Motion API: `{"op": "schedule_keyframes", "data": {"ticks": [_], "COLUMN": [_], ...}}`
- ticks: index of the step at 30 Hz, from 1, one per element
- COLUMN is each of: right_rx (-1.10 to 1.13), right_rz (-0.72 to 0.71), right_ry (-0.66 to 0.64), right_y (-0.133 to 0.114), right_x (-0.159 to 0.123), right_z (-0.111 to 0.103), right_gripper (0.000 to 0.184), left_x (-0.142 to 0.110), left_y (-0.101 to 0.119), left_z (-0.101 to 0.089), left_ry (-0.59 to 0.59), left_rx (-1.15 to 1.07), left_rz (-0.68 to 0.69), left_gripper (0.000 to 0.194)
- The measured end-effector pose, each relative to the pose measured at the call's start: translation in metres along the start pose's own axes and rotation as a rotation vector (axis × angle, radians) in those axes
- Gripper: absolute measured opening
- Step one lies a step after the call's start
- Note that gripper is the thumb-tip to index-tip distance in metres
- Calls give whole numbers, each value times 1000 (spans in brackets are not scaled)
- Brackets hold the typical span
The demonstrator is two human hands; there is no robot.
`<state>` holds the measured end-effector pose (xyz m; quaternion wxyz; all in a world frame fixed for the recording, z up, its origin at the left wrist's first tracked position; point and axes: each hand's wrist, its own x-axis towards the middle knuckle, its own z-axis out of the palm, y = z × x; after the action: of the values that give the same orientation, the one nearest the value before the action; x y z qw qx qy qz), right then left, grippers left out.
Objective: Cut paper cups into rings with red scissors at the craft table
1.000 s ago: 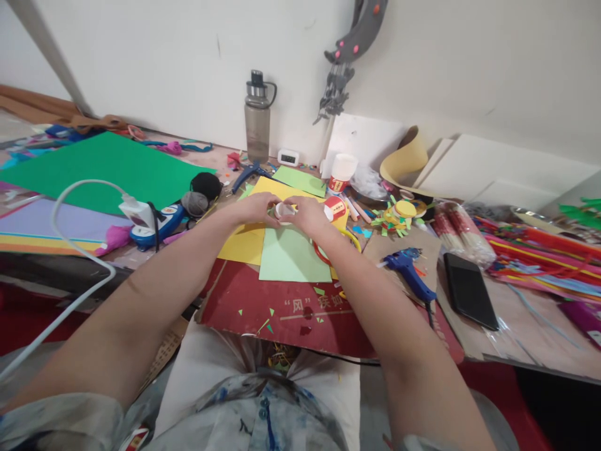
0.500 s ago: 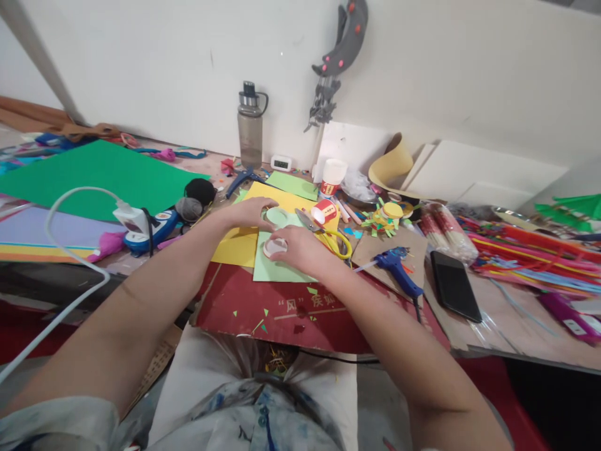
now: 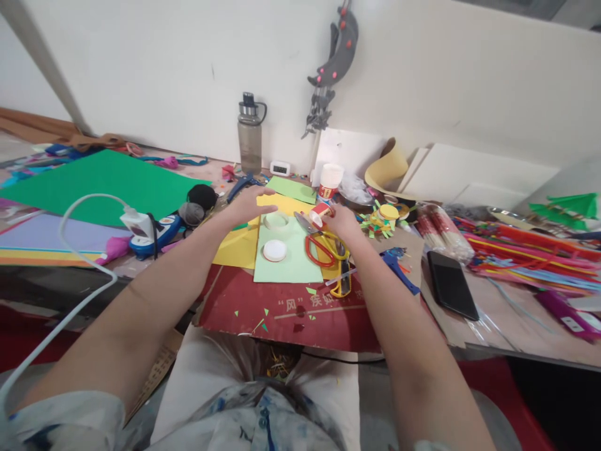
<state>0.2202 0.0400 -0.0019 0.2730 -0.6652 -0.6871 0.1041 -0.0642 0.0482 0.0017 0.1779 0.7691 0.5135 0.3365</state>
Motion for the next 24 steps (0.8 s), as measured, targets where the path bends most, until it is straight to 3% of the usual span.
{"op": "schedule_keyframes", "data": {"ticks": [3, 5, 9, 12, 15, 19, 24], "right_rx": [66, 126, 218, 257, 336, 472, 657], "right_rz": [-47, -126, -367, -483, -563, -492, -380], "right_ry": [17, 76, 230, 204, 232, 328, 372], "right_y": [-6, -16, -41, -57, -64, -62, -49], "right_x": [-8, -15, -30, -41, -50, -55, -50], "right_z": [7, 6, 2, 2, 3, 1, -5], "right_gripper": [27, 30, 26, 22, 21, 23, 32], "left_x": [-4, -8, -16, -18, -19, -19, -19], "left_y": [12, 20, 34, 43, 48, 50, 45], "left_z": [3, 6, 12, 13, 12, 12, 15], "left_ry": [76, 52, -69, -92, -103, -116, -127], "left_rx": [-179, -326, -623, -957, -1122, -1184, -1079], "left_rz": [9, -8, -85, -140, -150, -75, 13], "left_gripper": [40, 35, 38, 38, 41, 50, 48]}}
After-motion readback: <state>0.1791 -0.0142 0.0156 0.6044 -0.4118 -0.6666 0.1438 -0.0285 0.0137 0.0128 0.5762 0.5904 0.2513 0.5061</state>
